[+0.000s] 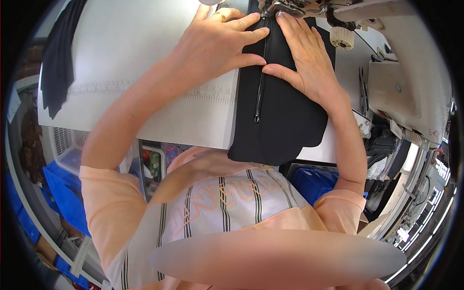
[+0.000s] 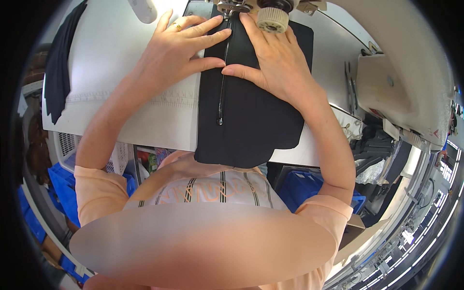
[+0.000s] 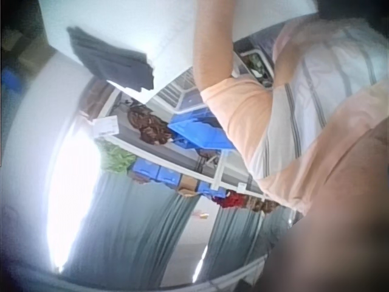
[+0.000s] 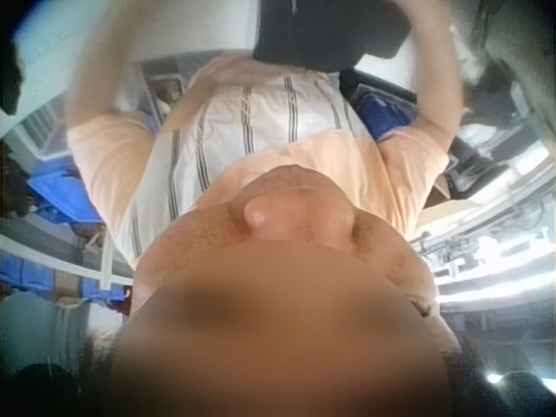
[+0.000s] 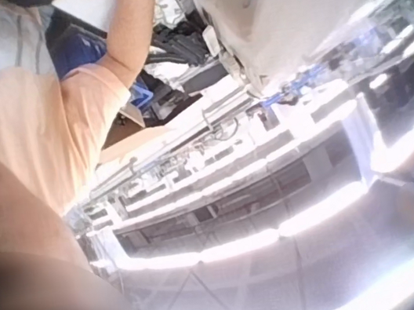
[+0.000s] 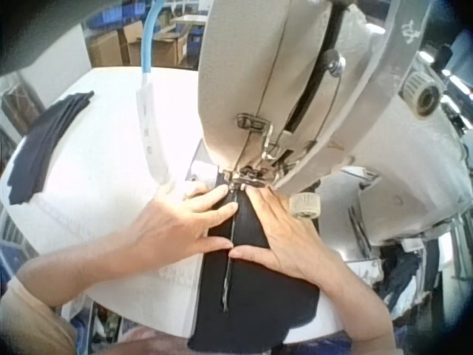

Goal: Sew a zipper onto black fabric using an industrial sewing machine.

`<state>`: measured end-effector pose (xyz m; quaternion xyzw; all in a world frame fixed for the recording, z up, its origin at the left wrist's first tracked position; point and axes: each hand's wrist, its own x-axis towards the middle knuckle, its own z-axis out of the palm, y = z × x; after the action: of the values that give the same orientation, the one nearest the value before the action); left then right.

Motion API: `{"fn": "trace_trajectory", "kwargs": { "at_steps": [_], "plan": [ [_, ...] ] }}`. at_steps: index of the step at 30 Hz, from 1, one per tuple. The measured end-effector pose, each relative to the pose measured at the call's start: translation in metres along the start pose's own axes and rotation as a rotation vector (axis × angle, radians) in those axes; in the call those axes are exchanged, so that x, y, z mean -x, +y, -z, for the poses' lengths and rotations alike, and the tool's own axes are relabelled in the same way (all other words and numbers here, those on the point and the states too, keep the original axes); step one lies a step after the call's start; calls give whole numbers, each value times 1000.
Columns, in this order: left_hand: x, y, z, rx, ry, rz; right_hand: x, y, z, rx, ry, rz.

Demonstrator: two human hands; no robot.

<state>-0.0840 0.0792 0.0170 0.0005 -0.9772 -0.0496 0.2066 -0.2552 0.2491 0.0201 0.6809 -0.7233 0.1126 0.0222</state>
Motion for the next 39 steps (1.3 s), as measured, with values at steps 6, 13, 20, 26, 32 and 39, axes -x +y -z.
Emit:
{"fn": "trace_trajectory", "kwargs": {
  "at_steps": [6, 13, 20, 26, 32, 39],
  "plan": [
    [-6, 0, 5, 166, 66, -31, 1, 9, -4, 46, -8, -19],
    [-8, 0, 11, 166, 34, -27, -1, 2, -4, 29, -1, -56],
    [-8, -2, 13, 143, 35, -45, 0, -9, -2, -63, 341, 45],
    [-7, -3, 12, 146, 35, -43, -7, -11, -10, 142, 440, 97],
    [-9, -2, 14, 135, 61, -68, -1, -11, -7, 157, 373, 5],
    [-6, -8, 4, 127, 68, -51, 0, -5, -10, 94, 300, -35]
  ]
}}
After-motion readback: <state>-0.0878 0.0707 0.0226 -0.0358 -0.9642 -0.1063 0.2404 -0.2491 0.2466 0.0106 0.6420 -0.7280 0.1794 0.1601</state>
